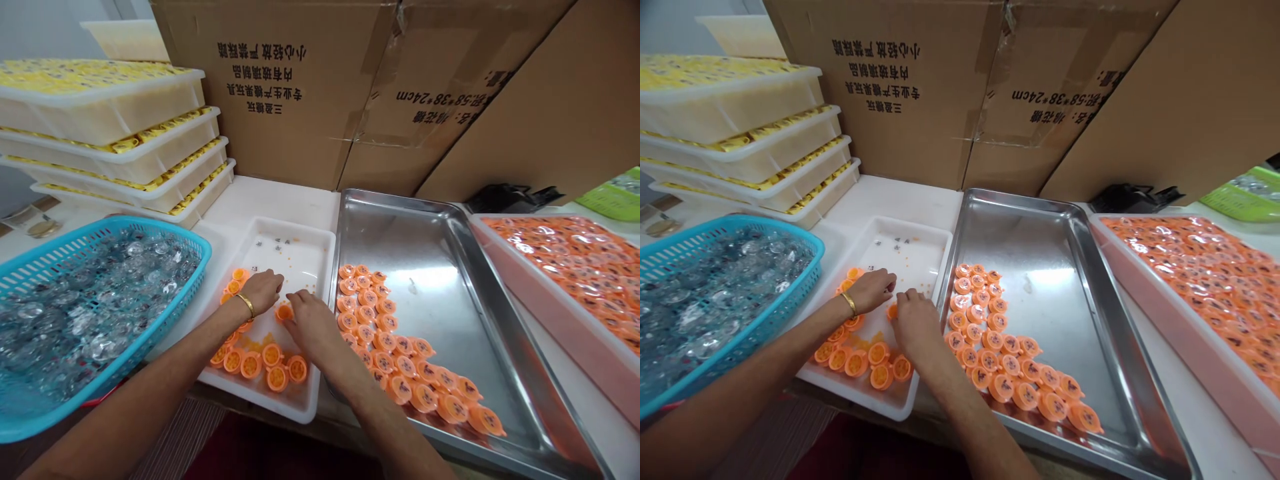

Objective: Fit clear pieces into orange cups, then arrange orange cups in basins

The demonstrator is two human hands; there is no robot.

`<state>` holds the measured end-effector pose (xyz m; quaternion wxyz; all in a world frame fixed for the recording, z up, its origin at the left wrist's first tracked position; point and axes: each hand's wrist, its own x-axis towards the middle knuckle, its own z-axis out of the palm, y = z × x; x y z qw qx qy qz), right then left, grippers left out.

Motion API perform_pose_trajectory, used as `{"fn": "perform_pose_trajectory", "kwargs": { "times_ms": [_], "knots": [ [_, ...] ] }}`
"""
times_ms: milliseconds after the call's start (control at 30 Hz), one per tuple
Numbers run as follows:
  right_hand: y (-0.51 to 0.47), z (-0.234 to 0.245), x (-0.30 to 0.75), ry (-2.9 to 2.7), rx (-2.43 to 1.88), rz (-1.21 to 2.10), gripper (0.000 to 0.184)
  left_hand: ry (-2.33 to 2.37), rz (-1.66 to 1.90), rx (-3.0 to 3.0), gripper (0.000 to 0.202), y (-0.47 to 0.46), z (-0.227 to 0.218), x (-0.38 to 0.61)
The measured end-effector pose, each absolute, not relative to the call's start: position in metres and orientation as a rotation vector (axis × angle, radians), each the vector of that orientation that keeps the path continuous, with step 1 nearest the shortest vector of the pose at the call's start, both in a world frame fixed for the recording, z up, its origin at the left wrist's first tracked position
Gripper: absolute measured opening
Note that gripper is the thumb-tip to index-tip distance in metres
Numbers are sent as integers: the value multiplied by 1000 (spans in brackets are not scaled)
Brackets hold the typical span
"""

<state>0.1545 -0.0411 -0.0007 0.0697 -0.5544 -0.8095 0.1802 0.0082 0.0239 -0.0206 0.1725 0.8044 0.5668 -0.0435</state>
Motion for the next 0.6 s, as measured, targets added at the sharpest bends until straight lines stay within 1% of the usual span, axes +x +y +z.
{"fn": "perform_pose_trajectory", "kwargs": {
  "times_ms": [167, 300, 367, 467, 600],
  "knots": [
    [-41, -12, 141, -2589, -1639, 348, 25, 1606, -125, 2263, 22, 18, -21, 0],
    [-40, -15, 143, -2573, -1659, 339, 22, 1567, -134, 2265, 26, 15, -18, -10],
    [-40, -12, 146, -2541, -1670, 371, 20, 1545, -133, 2262, 25, 16, -17, -12],
    [-40, -3, 154, -2449, -1644, 466, 20, 1525, -114, 2235, 17, 18, -17, -11],
    [-40, 5, 164, -2236, -1599, 703, 26, 1512, -35, 2156, 17, 19, -17, -10]
  ]
}}
